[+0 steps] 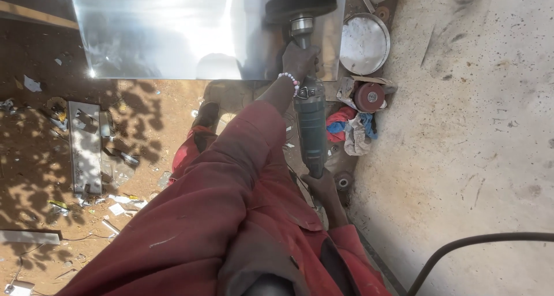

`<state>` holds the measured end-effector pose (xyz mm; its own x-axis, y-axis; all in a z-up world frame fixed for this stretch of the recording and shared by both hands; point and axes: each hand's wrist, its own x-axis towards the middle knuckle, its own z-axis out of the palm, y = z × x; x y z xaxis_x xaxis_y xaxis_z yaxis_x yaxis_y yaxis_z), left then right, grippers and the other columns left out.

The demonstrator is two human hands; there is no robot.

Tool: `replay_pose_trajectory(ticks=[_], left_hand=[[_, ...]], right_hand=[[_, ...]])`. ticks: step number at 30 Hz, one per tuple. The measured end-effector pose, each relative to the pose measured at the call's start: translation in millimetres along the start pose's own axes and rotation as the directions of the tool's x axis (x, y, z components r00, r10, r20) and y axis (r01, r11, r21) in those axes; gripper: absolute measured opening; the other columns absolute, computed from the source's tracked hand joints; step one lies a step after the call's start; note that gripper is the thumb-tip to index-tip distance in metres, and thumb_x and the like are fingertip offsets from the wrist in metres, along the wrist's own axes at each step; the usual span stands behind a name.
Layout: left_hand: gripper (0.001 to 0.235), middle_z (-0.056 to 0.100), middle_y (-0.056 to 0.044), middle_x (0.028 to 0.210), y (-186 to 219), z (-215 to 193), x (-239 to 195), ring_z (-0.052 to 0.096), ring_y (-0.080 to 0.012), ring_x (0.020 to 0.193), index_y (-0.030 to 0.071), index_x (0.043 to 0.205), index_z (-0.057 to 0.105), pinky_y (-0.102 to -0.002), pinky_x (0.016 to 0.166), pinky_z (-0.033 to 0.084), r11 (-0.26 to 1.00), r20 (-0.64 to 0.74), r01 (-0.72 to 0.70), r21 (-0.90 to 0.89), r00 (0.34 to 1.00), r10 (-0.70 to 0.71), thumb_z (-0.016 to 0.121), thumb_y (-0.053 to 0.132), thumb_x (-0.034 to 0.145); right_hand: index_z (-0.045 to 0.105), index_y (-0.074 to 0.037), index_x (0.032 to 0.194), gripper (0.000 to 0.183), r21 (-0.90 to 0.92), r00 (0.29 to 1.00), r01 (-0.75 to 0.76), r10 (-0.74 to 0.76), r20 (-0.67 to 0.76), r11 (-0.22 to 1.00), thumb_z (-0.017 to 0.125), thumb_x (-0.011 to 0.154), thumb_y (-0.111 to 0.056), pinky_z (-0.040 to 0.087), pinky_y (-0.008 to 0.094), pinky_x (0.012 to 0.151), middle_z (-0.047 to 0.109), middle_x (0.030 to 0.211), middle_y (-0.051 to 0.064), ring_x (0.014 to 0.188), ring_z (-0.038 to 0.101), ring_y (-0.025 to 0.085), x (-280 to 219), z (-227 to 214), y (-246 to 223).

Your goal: Using a handheld power polisher to buff and finish the surface of a rectangular metal sheet.

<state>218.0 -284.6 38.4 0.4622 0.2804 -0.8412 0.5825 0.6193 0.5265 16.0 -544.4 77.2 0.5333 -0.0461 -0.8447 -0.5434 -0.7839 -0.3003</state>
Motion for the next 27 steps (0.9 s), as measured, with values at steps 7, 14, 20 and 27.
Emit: replay_pose_trajectory(ticks=[7, 14, 20, 27], left_hand=[[0.05, 0.059, -0.011, 0.063, -3.3, -120.7, 60.6, 0.061, -0.0195, 0.047, 0.008, 0.127, 0.052, -0.033, 0.036, 0.054, 0.92, -0.178, -0.199, -0.337, 0.973, 0.145, 0.065, -0.007, 0.081], [0.006, 0.063, -0.004, 0.064, 61.7, -288.6, 32.1, 0.06, -0.0145, 0.049, 0.003, 0.093, 0.065, -0.027, 0.045, 0.056, 0.962, -0.257, -0.149, -0.231, 0.962, 0.087, 0.069, 0.003, 0.089], [0.01, 0.062, -0.005, 0.058, 101.3, -382.5, 15.1, 0.063, -0.0159, 0.047, -0.001, 0.097, 0.063, -0.03, 0.046, 0.062, 0.936, -0.402, -0.115, -0.333, 0.915, -0.031, 0.063, -0.001, 0.087], [0.007, 0.066, -0.006, 0.062, 97.1, -360.0, 19.5, 0.068, -0.0167, 0.05, 0.004, 0.096, 0.06, -0.032, 0.048, 0.065, 0.948, -0.398, -0.045, -0.314, 0.913, -0.088, 0.063, 0.001, 0.09]], right_hand=[[0.057, -0.014, 0.081, 0.023, -0.136, 0.986, 0.146, -0.132, 0.105, 0.98, 0.069, 0.068, -0.028, 0.042, 0.035, 0.068, 0.058, 0.078, 0.0, 0.077, 0.052, 0.014, -5.7, 55.0, -61.1], [0.061, -0.012, 0.081, 0.025, -0.298, 0.946, 0.299, -0.241, 0.215, 0.907, 0.064, 0.062, -0.027, 0.044, 0.039, 0.065, 0.066, 0.08, 0.005, 0.074, 0.059, 0.021, 13.0, 145.4, -132.1], [0.062, -0.012, 0.098, 0.036, -0.337, 0.871, 0.435, -0.294, 0.394, 0.835, 0.065, 0.064, -0.024, 0.047, 0.036, 0.072, 0.067, 0.091, 0.004, 0.085, 0.062, 0.022, -4.4, 195.9, -205.7], [0.066, -0.015, 0.103, 0.041, -0.458, 0.925, 0.309, -0.151, 0.35, 0.833, 0.068, 0.066, -0.032, 0.05, 0.039, 0.073, 0.073, 0.095, 0.007, 0.087, 0.068, 0.027, -3.9, 185.8, -190.1]])
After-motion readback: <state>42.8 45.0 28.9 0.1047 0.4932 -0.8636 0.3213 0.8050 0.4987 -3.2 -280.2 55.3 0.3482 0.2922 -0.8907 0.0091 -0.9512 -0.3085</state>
